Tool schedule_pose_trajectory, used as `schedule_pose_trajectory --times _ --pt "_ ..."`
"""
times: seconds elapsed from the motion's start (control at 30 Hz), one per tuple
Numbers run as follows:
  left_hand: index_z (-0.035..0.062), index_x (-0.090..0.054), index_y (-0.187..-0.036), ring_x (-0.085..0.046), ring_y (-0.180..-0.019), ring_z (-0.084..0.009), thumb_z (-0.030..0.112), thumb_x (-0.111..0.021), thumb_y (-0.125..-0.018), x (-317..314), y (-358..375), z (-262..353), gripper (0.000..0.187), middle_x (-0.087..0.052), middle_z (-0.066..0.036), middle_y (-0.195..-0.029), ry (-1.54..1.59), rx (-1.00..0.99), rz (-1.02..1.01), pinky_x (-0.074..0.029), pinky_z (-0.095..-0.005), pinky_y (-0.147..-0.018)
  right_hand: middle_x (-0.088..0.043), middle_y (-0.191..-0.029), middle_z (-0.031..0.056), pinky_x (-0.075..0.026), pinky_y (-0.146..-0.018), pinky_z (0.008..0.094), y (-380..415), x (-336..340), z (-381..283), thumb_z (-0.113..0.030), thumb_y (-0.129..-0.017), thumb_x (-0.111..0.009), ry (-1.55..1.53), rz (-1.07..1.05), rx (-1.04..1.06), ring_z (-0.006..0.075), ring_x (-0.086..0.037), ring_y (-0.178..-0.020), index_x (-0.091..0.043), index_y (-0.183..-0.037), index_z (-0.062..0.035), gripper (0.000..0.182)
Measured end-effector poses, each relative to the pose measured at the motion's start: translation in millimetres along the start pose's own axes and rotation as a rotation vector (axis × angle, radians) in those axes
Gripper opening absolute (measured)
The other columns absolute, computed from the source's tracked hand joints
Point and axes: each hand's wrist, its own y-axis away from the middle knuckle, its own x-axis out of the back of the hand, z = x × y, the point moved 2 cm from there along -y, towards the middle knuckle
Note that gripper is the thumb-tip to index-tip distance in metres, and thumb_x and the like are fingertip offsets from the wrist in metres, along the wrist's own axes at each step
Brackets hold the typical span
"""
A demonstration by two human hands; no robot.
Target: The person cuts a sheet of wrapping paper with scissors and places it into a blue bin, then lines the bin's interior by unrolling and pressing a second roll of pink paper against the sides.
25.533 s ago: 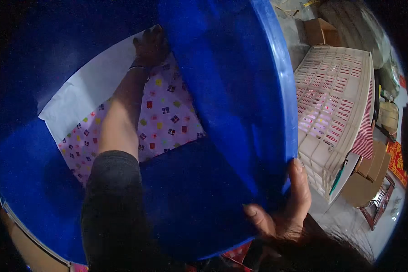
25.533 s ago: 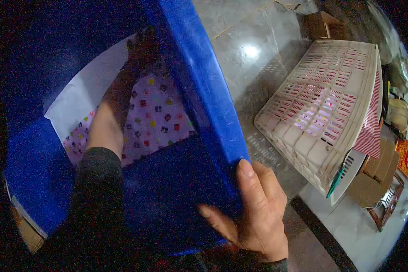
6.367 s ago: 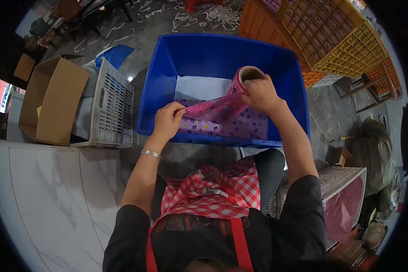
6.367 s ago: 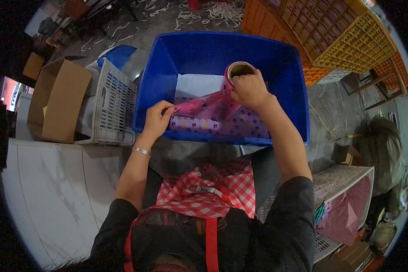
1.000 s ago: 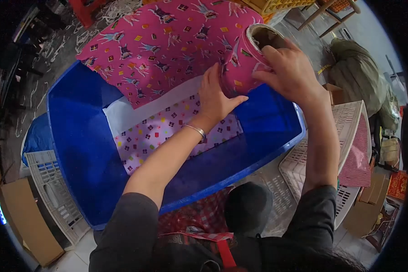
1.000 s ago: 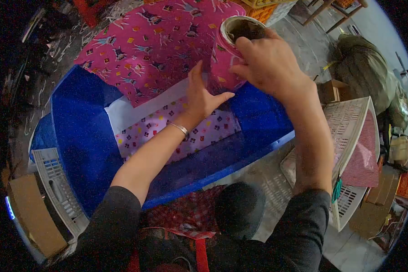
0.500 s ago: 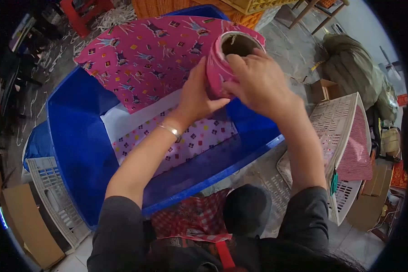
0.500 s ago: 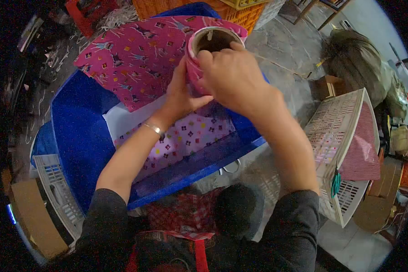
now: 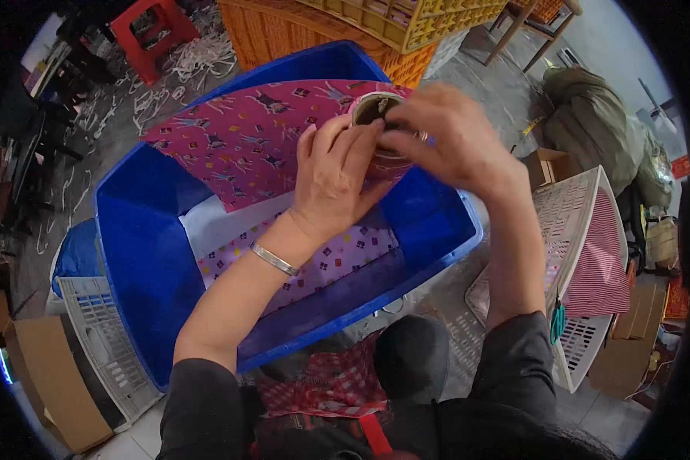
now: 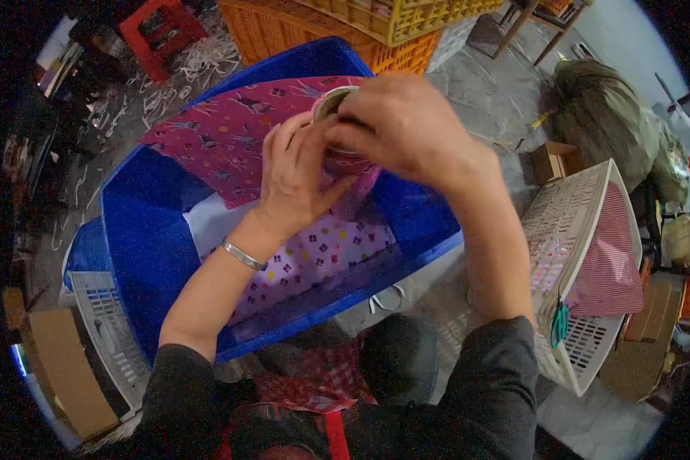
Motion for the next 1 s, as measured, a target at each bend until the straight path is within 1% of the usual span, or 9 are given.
schedule_pose_trajectory --times 0.1,0.27,0.33,0.37,0.43,0.67,0.77,0.93,1.0 --pt "0.0079 -0.057 -0.123 -0.046 -0.118 -0.0321 0.025 -0.079 -0.065 5 -15 0 0.064 -0.055 -0.011 -0.115 -0.036 0.013 -0.045 -0.034 -0.0485 -0.100 -0.066 -0.092 0.0165 -0.049 -0.077 0.0453 -38 -2 62 -0.030 -0.083 -0.069 0.122 -0.040 -0.111 0.0343 -0.062 -0.089 -0.067 -0.102 -0.0021 0.034" --pt "0.0085 -0.064 -0.099 -0.049 -0.112 -0.0283 0.027 -0.080 -0.062 7 -38 7 0.044 -0.057 -0.006 -0.106 -0.058 0.021 -0.153 -0.034 -0.0485 -0.097 -0.067 -0.095 0.0180 -0.051 -0.078 0.0442 -76 -50 110 -0.032 -0.082 -0.065 0.128 -0.554 -0.142 0.0365 -0.063 -0.092 -0.068 -0.098 -0.0044 0.033" --pt "0.0123 -0.063 -0.080 -0.054 -0.104 -0.0222 0.031 -0.081 -0.063 1 -47 10 0.031 -0.061 -0.003 -0.091 -0.052 0.003 -0.228 -0.036 -0.0452 -0.090 -0.067 -0.093 0.0181 -0.052 -0.077 0.0450 -86 -55 113 -0.028 -0.081 -0.062 0.123 -0.566 -0.182 0.0368 -0.064 -0.090 -0.068 -0.096 -0.0050 0.028" --pt "0.0123 -0.063 -0.080 -0.054 -0.104 -0.0222 0.031 -0.081 -0.063 1 -50 9 0.031 -0.061 -0.003 -0.091 -0.056 0.005 -0.226 -0.036 -0.0452 -0.090 -0.068 -0.091 0.0182 -0.052 -0.075 0.0458 -89 -57 114 -0.025 -0.081 -0.060 0.118 -0.579 -0.225 0.0371 -0.064 -0.088 -0.069 -0.094 -0.0056 0.025" --pt "0.0129 -0.064 -0.078 -0.061 -0.094 -0.0220 0.033 -0.080 -0.065 -3 -50 9 0.029 -0.064 -0.003 -0.083 -0.131 0.001 -0.488 -0.036 -0.0447 -0.089 -0.068 -0.094 0.0183 -0.053 -0.075 0.0443 -97 -71 128 -0.020 -0.080 -0.059 0.207 -0.570 -0.212 0.0351 -0.066 -0.091 -0.070 -0.093 -0.0055 0.022" --pt "0.0159 -0.062 -0.078 -0.061 -0.079 -0.0211 0.030 -0.079 -0.067 31 -43 -1 0.025 -0.061 0.001 -0.074 -0.112 -0.138 -0.643 -0.031 -0.0604 -0.104 -0.071 -0.101 0.0140 -0.056 -0.078 0.0426 -114 -82 139 -0.013 -0.082 -0.056 0.396 -0.481 -0.347 0.0310 -0.068 -0.096 -0.072 -0.096 -0.0076 0.022" --pt "0.0150 -0.067 -0.077 -0.065 -0.078 -0.0201 0.018 -0.066 -0.077 47 -40 6 0.003 -0.065 -0.001 -0.072 -0.131 -0.278 -0.687 -0.031 -0.0624 -0.103 -0.071 -0.101 0.0136 -0.056 -0.077 0.0423 -125 -90 147 -0.012 -0.083 -0.055 0.352 -0.453 -0.360 0.0302 -0.068 -0.096 -0.073 -0.096 -0.0088 0.022" --pt "0.0135 -0.066 -0.074 -0.063 -0.076 -0.0192 0.014 -0.059 -0.078 65 -26 29 0.008 -0.062 -0.001 -0.068 -0.100 -0.377 -0.765 -0.029 -0.0617 -0.108 -0.071 -0.096 0.0131 -0.055 -0.075 0.0433 -128 -92 161 -0.016 -0.083 -0.055 0.371 -0.420 -0.393 0.0309 -0.068 -0.093 -0.072 -0.092 -0.0111 0.021" --pt "0.0149 -0.057 -0.068 -0.059 -0.077 -0.0168 0.016 -0.058 -0.075 75 -24 34 0.007 -0.053 0.001 -0.067 -0.172 -0.472 -0.803 -0.031 -0.0627 -0.106 -0.071 -0.092 0.0129 -0.055 -0.073 0.0444 -130 -92 168 -0.020 -0.082 -0.054 0.379 -0.390 -0.380 0.0321 -0.068 -0.090 -0.072 -0.089 -0.0130 0.020"
